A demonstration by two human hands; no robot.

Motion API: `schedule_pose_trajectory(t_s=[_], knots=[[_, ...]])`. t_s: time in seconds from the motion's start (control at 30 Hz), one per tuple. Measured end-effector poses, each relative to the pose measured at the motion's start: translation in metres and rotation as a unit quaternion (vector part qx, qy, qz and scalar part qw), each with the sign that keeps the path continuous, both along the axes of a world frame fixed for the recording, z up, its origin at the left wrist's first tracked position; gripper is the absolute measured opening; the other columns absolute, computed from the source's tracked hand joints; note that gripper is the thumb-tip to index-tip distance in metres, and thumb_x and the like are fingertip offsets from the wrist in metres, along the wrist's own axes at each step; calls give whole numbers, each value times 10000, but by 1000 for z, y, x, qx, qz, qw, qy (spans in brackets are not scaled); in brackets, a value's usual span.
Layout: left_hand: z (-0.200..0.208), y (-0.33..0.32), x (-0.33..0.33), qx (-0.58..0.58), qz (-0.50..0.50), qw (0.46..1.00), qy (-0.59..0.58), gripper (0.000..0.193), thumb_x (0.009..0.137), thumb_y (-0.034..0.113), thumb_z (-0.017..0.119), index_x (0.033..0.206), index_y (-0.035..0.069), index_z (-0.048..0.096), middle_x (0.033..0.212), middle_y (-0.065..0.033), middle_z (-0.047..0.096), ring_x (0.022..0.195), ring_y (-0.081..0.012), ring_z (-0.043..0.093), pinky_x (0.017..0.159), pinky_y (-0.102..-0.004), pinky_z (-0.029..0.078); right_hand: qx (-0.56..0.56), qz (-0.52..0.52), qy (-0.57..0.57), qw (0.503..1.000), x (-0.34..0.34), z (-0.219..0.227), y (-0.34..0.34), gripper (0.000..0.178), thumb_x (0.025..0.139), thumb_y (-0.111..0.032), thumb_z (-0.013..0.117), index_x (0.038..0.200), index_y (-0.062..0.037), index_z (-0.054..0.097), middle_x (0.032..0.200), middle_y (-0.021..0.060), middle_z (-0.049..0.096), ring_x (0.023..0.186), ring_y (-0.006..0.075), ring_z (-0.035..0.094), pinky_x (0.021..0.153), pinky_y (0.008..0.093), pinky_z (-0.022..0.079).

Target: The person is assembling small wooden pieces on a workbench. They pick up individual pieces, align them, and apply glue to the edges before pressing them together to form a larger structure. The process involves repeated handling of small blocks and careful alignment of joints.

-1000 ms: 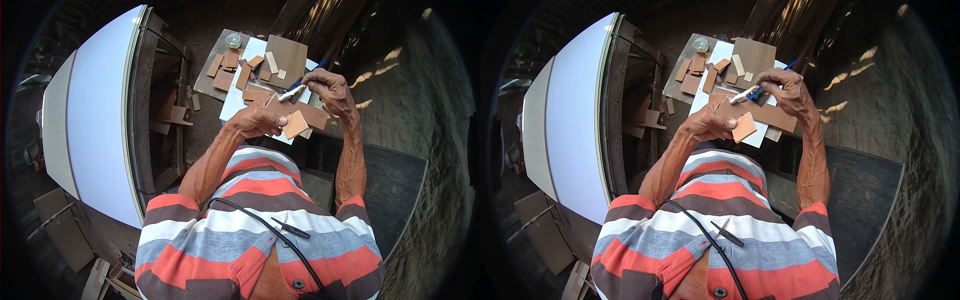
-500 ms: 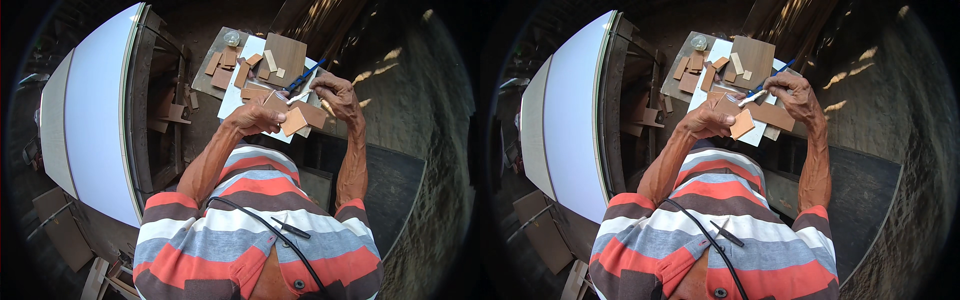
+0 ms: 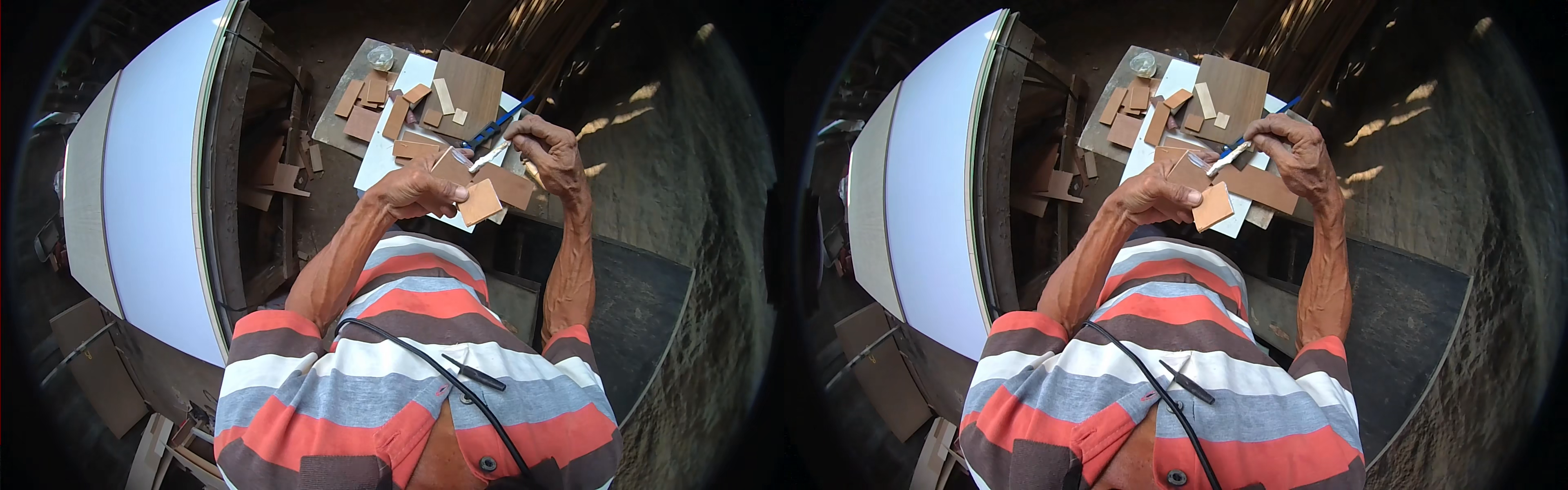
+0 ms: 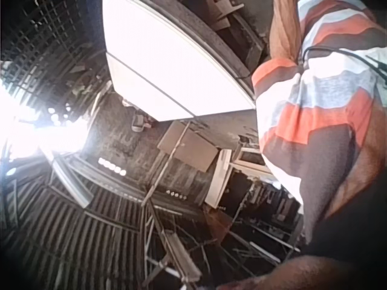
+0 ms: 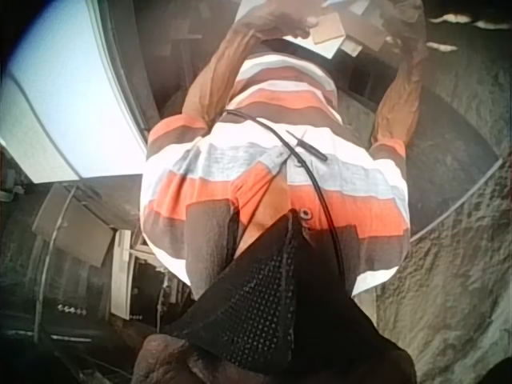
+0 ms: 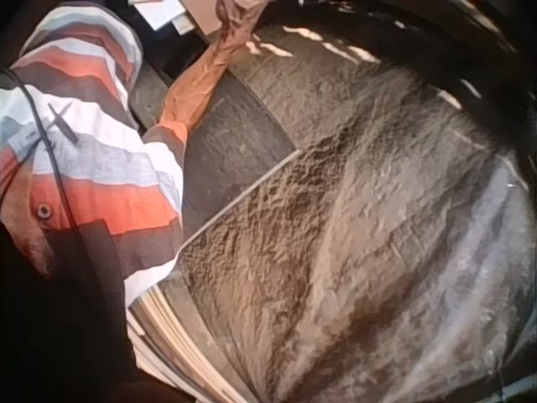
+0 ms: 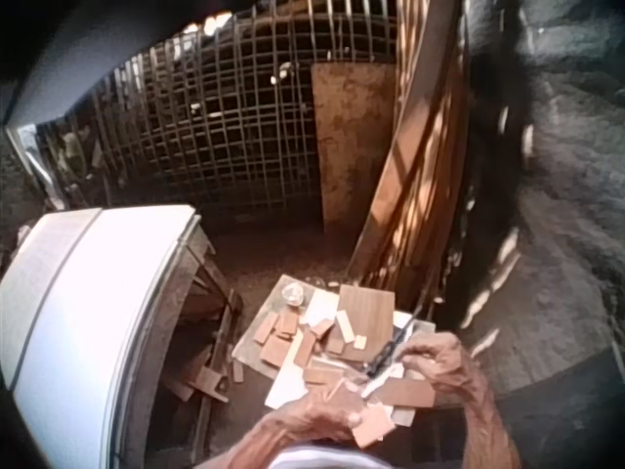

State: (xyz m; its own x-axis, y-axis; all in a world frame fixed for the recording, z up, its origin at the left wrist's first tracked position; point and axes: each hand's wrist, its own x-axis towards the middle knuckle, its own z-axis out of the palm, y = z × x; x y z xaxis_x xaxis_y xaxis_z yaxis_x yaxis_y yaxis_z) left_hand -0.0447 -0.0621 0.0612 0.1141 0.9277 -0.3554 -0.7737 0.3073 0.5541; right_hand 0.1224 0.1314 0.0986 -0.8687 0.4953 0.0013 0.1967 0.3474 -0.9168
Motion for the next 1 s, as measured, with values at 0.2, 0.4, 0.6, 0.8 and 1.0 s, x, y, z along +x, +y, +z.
schedule_pose_trajectory(t_s=[0.2,0.4,0.6,0.8,1.0], knots=[[-1,-2,-3,-14,-39,999,-13,710,695,11,796,1298,-7,421,916,-106,594,683,-153,585,536,-275,480,22,0,31,999,-18,-3,-4,105,876,-14,615,930,6,703,833,44,665,782,111,611,718,263,498],[4,-2,3,0,-27,1000,-5,743,690,11,803,1314,-6,399,935,-98,585,721,-157,595,536,-282,476,14,-41,42,998,-30,-8,-7,111,899,-38,608,939,-19,710,836,21,666,785,95,601,712,244,491],[-2,-5,-3,5,-7,1000,-11,698,690,37,800,1296,-24,459,928,-84,609,694,-153,618,528,-259,497,-22,-17,42,999,-25,-4,-6,105,914,-15,592,943,9,690,846,7,640,792,82,570,733,234,482],[-10,-7,-9,17,2,1000,-8,657,698,44,795,1268,-45,481,939,-104,628,702,-163,635,530,-260,513,26,12,11,1000,-15,-5,-3,100,899,-2,597,931,8,691,869,17,647,808,88,585,736,237,483],[-16,-6,-11,8,24,1000,-5,683,695,35,795,1289,-29,464,975,-120,633,794,-194,663,575,-294,539,-31,-22,33,999,-5,-2,-2,110,881,24,598,937,16,693,890,60,672,832,122,627,777,257,516]])
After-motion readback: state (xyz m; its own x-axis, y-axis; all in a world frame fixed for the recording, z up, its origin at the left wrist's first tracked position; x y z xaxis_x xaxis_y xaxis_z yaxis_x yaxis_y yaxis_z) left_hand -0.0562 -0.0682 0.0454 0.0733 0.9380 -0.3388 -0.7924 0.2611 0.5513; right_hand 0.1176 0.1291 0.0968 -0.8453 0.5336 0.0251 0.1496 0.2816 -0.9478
